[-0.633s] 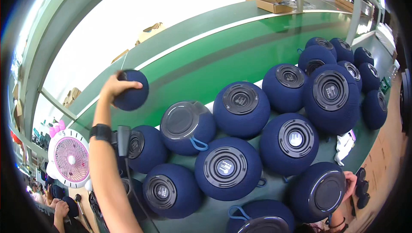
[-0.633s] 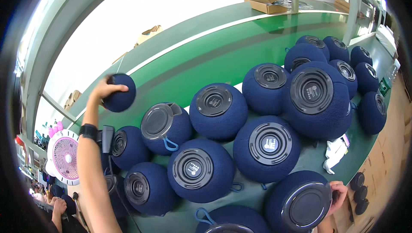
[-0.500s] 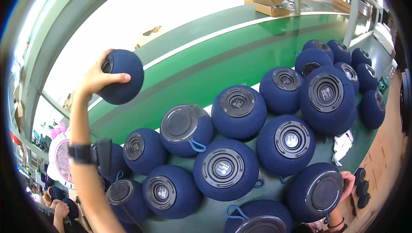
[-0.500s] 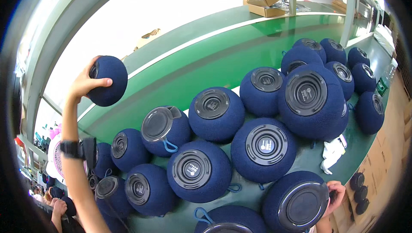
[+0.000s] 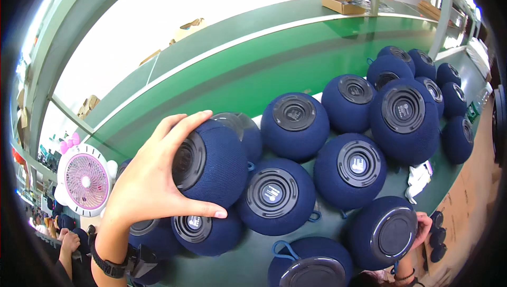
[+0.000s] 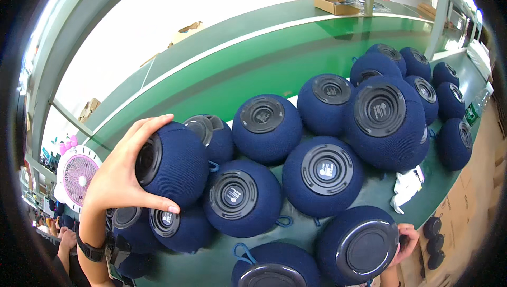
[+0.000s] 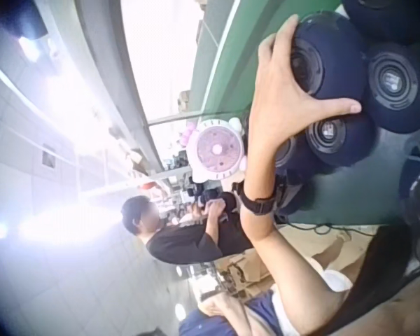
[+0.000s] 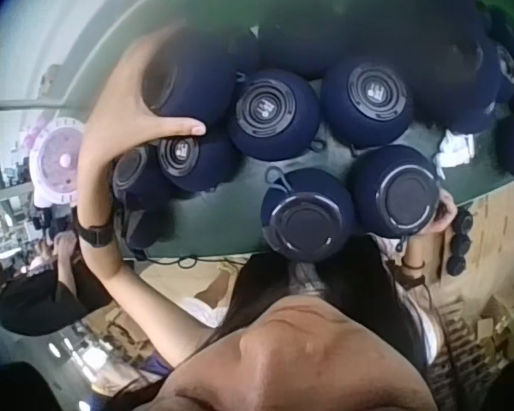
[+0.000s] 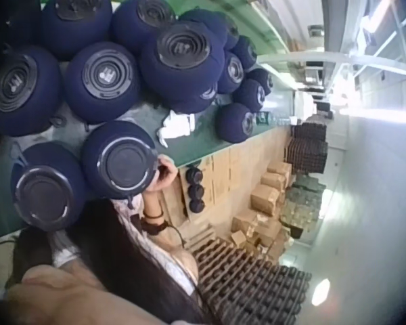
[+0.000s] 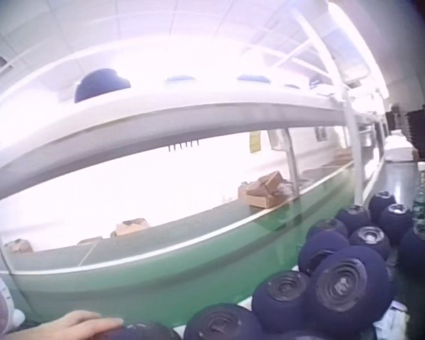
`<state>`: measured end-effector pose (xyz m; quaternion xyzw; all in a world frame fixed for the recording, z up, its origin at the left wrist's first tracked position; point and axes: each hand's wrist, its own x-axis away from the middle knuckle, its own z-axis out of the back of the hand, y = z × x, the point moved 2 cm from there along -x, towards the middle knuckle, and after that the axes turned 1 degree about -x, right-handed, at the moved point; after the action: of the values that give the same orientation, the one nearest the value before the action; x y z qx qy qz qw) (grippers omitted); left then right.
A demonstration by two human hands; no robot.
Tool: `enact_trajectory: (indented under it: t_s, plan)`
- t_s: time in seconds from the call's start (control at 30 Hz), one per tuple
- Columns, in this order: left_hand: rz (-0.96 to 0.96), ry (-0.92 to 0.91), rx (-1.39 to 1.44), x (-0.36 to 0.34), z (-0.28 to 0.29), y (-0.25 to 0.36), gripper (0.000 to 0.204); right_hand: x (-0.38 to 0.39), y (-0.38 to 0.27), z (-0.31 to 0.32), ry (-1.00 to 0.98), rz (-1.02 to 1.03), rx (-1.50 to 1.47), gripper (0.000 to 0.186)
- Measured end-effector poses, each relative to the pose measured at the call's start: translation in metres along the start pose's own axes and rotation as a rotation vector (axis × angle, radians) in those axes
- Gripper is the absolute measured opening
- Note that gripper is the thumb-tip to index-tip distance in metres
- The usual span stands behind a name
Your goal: Test the functionality and light effects of portable blue bluetooth speakers in an assembly line setting.
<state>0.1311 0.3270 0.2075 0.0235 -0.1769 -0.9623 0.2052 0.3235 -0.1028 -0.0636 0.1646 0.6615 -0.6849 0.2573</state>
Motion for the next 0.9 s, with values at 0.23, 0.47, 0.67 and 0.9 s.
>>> enact_trajectory:
  t_s: [0.23, 0.47, 0.67, 0.9]
  plan:
    - [-0.005, 0.421, -0.388, 0.029, 0.004, 0.022, 0.115, -0.005, -0.009, -0.006, -0.015, 0.016, 0.056, 0.034]
    - [-0.019, 0.658, -0.455, 0.094, 0.004, 0.056, 0.11, -0.018, -0.029, -0.017, -0.081, 0.179, 0.152, 0.029]
    - [0.049, 0.622, -0.235, 0.149, -0.042, 0.101, 0.11, -0.03, -0.044, -0.011, -0.259, 0.092, 0.204, 0.03]
    - [0.005, 0.609, -0.029, 0.17, -0.045, 0.123, 0.081, -0.036, -0.066, 0.006, -0.429, 0.126, 0.146, 0.032]
